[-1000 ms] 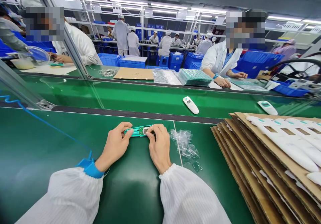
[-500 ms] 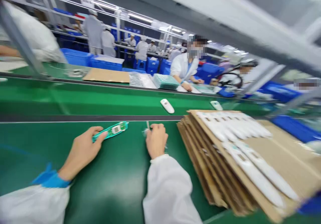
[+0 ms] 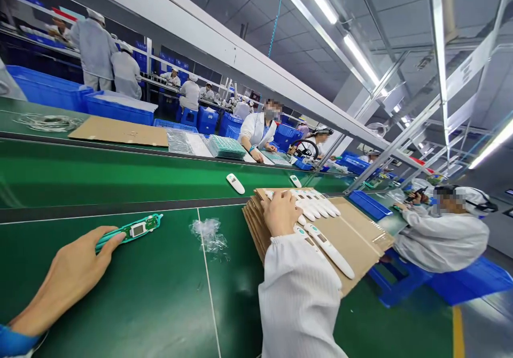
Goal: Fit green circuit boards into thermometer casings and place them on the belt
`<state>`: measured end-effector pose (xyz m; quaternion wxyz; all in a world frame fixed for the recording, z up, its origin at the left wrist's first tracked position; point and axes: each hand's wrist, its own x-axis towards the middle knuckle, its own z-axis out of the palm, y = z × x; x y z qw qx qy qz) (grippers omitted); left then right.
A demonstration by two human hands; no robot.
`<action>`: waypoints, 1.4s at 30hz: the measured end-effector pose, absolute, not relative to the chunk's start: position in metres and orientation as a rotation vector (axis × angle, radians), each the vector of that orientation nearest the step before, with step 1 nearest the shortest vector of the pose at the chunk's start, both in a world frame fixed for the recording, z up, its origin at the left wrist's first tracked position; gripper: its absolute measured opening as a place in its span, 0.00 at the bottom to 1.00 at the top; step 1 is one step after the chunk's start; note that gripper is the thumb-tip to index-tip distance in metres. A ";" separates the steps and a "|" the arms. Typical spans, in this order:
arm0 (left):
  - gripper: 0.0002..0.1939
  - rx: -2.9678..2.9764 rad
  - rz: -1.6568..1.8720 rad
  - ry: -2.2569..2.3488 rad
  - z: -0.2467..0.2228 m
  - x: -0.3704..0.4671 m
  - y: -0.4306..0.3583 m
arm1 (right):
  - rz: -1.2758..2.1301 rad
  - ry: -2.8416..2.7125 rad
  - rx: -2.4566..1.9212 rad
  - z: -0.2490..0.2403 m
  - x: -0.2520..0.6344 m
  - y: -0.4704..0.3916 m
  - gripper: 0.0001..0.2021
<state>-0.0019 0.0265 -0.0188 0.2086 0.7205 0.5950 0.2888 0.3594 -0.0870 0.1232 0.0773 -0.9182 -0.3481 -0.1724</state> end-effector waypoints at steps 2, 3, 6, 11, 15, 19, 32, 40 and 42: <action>0.27 1.865 0.784 1.672 -0.015 -0.003 0.026 | -0.468 -1.031 -2.796 0.125 0.360 -0.086 0.18; 0.26 1.782 0.789 1.669 -0.014 -0.003 0.026 | -0.464 -1.012 -2.810 0.125 0.359 -0.085 0.18; 0.27 1.521 0.921 1.567 -0.010 -0.004 0.027 | -0.413 -0.937 -2.857 0.129 0.353 -0.081 0.17; 0.32 1.217 1.169 1.243 -0.009 0.000 0.025 | -0.385 -0.996 -2.839 0.133 0.350 -0.080 0.11; 0.36 1.091 1.168 1.027 -0.008 0.005 0.021 | -0.394 -1.152 -2.503 0.132 0.341 -0.078 0.10; 0.34 1.102 1.090 0.896 -0.005 0.007 0.016 | 0.090 -1.351 -1.816 0.112 0.305 -0.062 0.17; 0.27 1.660 1.043 1.135 -0.009 0.015 0.006 | 1.428 -0.886 -0.841 -0.006 0.187 -0.009 0.20; 0.22 1.803 0.973 1.075 -0.003 0.019 -0.008 | 1.325 -0.870 -0.864 -0.021 0.191 -0.017 0.22; 0.23 1.830 0.952 1.076 -0.001 0.021 -0.010 | 1.287 -0.863 -0.880 -0.020 0.189 -0.018 0.23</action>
